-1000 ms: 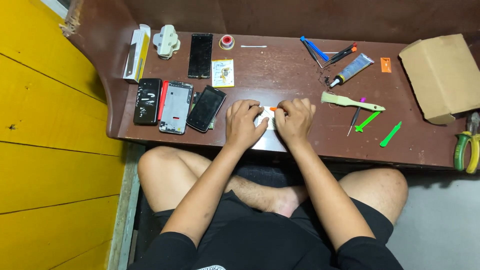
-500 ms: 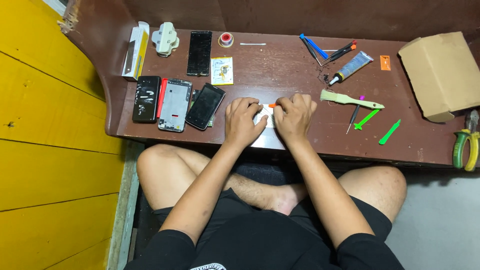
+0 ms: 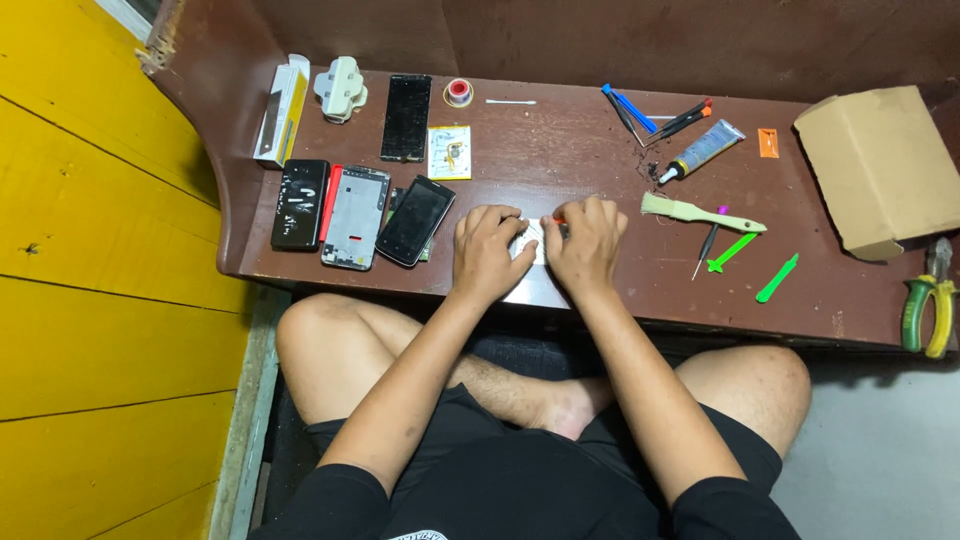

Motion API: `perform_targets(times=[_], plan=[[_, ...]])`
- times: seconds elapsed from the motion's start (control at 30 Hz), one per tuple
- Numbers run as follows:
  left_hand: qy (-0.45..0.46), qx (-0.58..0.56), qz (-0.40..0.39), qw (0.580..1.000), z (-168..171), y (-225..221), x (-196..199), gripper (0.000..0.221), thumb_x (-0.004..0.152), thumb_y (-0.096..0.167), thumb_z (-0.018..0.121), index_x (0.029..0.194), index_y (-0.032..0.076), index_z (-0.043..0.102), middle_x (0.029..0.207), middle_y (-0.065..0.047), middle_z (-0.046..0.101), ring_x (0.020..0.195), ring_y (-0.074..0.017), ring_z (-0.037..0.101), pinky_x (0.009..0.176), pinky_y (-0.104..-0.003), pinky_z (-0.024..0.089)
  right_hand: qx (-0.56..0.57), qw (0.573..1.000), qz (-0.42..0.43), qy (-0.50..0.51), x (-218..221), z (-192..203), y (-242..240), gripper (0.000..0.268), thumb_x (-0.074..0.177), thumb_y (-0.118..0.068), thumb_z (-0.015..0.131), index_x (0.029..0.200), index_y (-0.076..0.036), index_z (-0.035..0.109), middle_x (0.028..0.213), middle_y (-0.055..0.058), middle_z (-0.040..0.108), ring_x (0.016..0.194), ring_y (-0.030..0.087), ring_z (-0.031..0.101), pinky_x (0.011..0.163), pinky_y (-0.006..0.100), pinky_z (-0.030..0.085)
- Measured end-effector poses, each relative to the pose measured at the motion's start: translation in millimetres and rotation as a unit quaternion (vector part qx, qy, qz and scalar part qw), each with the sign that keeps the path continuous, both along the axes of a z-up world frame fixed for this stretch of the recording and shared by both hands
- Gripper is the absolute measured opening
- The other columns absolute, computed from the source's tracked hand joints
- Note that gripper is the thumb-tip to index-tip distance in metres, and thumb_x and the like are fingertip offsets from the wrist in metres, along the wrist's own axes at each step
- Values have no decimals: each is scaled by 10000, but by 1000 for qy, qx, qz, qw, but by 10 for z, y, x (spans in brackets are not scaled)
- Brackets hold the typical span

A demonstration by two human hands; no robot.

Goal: A person uses a small plastic tool to scrape the edges of a phone component on a repair bench.

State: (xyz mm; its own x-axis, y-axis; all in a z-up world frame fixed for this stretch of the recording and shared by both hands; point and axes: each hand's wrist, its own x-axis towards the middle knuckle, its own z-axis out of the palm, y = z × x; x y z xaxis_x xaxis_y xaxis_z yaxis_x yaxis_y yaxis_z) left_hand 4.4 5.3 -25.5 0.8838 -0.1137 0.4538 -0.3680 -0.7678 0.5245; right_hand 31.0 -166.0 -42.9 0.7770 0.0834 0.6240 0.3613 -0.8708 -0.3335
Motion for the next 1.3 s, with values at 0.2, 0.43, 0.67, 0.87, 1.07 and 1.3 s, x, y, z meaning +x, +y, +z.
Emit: perform_targets(times=[0.2, 0.43, 0.67, 0.87, 1.07, 1.3], plan=[[-4, -2, 2, 1000, -15, 3, -1, 263, 806, 320, 781, 999, 142, 777, 1084, -40, 694, 1143, -266, 595, 979, -440, 419, 10, 1000, -7, 5, -6, 2, -36, 213, 825, -246, 848, 822, -167, 650, 816, 16, 489, 920, 282, 566, 848, 432, 401], [-10, -6, 6, 1000, -37, -12, 11, 253, 803, 312, 786, 991, 144, 779, 1083, -31, 694, 1147, -254, 591, 991, -435, 411, 39, 998, 38, 40, 5, -15, -52, 189, 876, -227, 815, 835, -160, 643, 813, 16, 477, 953, 282, 563, 875, 419, 389], [-5, -9, 6, 1000, -17, 1, -2, 257, 797, 308, 791, 990, 138, 782, 1081, -33, 696, 1147, -254, 588, 998, -441, 409, 27, 998, 39, 37, -13, -5, -17, 172, 888, -221, 800, 852, -152, 646, 825, 18, 490, 956, 276, 558, 885, 426, 385], [-8, -8, 8, 1000, -28, 8, 9, 254, 804, 307, 790, 994, 137, 781, 1081, -31, 696, 1138, -250, 590, 992, -433, 410, 5, 999, 43, 12, -3, 0, 1, 179, 876, -223, 808, 852, -160, 641, 816, 4, 488, 936, 258, 557, 880, 422, 382], [-10, -8, 9, 1000, -3, -3, 1, 254, 805, 301, 792, 991, 129, 784, 1081, -39, 702, 1146, -255, 587, 1002, -441, 405, -15, 999, 42, -5, -9, 3, 2, 175, 876, -229, 803, 843, -156, 647, 804, 8, 490, 910, 257, 557, 872, 419, 384], [-10, -6, 7, 1000, -3, -2, -4, 250, 801, 300, 793, 987, 133, 782, 1078, -35, 706, 1139, -251, 592, 999, -442, 410, -39, 998, 36, -28, -34, 64, 40, 166, 870, -217, 792, 824, -145, 649, 799, 12, 489, 887, 253, 558, 848, 413, 390]])
